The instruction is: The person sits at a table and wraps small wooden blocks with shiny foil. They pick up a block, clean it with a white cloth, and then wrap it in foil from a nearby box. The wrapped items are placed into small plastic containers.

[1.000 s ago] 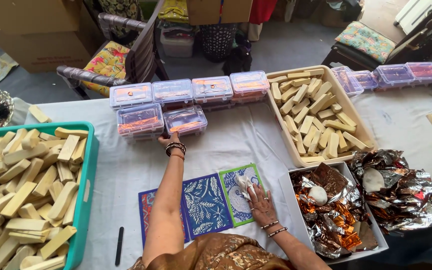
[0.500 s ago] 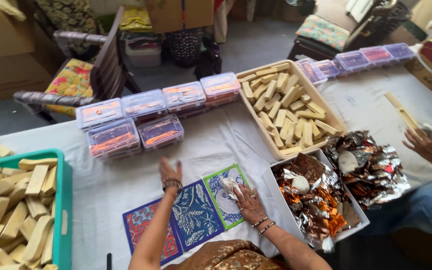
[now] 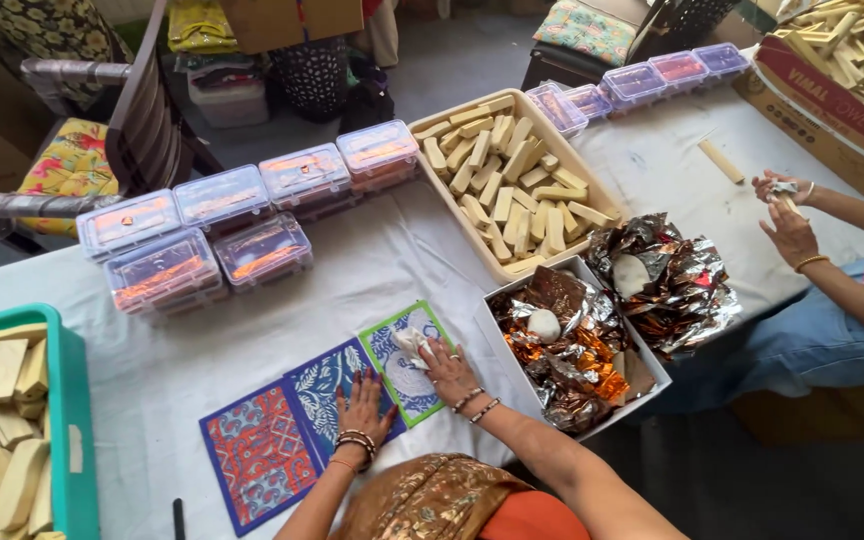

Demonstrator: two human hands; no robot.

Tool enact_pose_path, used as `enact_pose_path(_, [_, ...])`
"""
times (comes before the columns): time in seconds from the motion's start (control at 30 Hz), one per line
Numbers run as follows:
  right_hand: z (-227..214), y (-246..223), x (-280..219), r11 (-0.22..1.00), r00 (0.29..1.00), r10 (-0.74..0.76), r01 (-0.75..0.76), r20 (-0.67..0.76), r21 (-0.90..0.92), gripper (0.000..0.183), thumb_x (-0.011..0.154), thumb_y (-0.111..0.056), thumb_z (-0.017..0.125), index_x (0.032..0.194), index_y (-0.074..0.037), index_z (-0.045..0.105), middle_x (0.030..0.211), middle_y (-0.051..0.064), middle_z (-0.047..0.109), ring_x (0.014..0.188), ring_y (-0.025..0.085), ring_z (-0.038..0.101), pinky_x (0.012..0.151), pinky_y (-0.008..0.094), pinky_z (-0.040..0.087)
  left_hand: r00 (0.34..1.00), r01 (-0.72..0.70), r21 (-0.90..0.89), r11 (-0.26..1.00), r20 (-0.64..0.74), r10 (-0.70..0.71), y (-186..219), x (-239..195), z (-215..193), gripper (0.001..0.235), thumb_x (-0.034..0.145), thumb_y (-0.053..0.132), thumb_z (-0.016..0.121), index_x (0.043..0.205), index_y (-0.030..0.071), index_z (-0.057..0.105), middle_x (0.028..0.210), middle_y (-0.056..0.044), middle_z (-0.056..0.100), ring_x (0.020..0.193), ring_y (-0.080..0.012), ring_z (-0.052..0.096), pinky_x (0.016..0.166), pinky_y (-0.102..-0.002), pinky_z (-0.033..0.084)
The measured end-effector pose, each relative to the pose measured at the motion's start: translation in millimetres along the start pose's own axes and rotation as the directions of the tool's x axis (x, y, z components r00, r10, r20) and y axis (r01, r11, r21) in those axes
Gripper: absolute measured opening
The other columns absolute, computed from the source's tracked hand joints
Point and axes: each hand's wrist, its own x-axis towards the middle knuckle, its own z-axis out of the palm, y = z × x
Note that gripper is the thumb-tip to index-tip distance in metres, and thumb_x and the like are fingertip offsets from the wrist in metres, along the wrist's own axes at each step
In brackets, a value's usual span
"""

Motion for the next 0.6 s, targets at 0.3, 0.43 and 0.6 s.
enact_pose_path(0.3, [-51.7, -26.4, 1.2, 0.874, 0.81, -0.449, 0.31, 0.377, 0.375, 0.053, 0.093, -0.047, 0.069, 0.138, -0.019, 0.06, 0.153, 0.02, 0.046, 0.143, 0.038, 0.04, 0.107, 0.06, 0.032, 0.927, 0.089, 0.113, 0.99, 0.354, -0.123, 63.1, -0.4, -91.8, 0.093, 0.084, 0.061, 0.068, 0.16, 0.04, 0.019, 0.172, -0.002, 0.009, 0.159, -0.0258, 0.009, 0.122, -0.066, 0.003])
enact_pose_path(0.43, [-79.6, 48.0, 45.0, 0.864, 0.863, -0.222, -0.042, 0.455, 0.502, 0.04, 0.091, -0.036, 0.067, 0.129, -0.024, 0.07, 0.121, 0.01, 0.073, 0.108, 0.029, 0.07, 0.098, 0.041, 0.053, 0.977, 0.106, 0.04, 0.994, 0.182, -0.112, 56.0, -1.2, -63.2, 0.085, 0.086, 0.06, 0.067, 0.156, 0.036, 0.024, 0.169, -0.003, 0.014, 0.155, -0.0266, 0.013, 0.122, -0.065, 0.002])
enact_pose_path(0.6, [-160.7, 156.7, 114.6, 0.768, 0.913, 0.37, -0.406, 0.174, 0.495, 0.031, 0.103, -0.042, 0.055, 0.124, -0.024, 0.069, 0.103, 0.006, 0.078, 0.081, 0.018, 0.075, 0.074, 0.034, 0.061, 0.989, 0.107, 0.005, 0.994, 0.104, -0.107, 61.5, -4.9, -77.0, 0.081, 0.083, 0.054, 0.07, 0.152, 0.03, 0.035, 0.165, -0.004, 0.024, 0.154, -0.0256, 0.018, 0.124, -0.058, 0.006])
